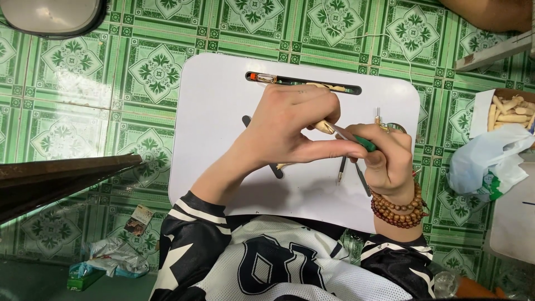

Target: Carving and shaping a small wooden object using a craft knife and other hand tools on a small portable desk.

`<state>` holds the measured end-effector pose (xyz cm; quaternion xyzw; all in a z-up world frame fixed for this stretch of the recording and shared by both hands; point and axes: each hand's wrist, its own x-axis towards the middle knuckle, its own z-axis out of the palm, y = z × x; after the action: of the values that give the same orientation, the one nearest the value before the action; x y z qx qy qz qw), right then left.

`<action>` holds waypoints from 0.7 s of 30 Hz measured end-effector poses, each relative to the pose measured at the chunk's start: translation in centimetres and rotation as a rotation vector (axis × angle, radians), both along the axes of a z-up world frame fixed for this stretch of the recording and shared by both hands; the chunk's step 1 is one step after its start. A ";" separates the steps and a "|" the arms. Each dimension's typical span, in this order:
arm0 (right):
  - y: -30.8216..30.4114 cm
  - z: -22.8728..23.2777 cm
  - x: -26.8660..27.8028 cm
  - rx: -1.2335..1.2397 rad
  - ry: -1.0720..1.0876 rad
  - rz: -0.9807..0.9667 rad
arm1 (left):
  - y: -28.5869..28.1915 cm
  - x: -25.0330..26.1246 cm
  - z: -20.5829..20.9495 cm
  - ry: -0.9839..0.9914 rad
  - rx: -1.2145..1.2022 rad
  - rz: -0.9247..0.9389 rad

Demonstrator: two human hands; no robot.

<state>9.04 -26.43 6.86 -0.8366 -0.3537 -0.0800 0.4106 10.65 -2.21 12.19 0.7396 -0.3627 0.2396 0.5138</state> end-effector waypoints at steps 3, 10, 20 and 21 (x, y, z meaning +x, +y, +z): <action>0.5 0.6 0.0 0.029 0.034 0.026 | 0.0 0.0 -0.2 -0.003 0.029 0.018; 0.6 0.7 -0.1 0.033 0.042 0.029 | -0.1 -0.1 0.0 0.013 0.051 0.034; 0.6 0.4 0.0 0.032 0.033 -0.005 | -0.2 -0.1 -0.1 0.006 0.048 0.026; 0.7 0.6 0.0 0.059 0.037 0.017 | -0.2 -0.1 -0.1 0.007 0.042 0.018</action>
<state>9.04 -25.70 7.47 -0.8223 -0.3507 -0.0714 0.4424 10.56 -2.38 12.13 0.7543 -0.3590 0.2340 0.4974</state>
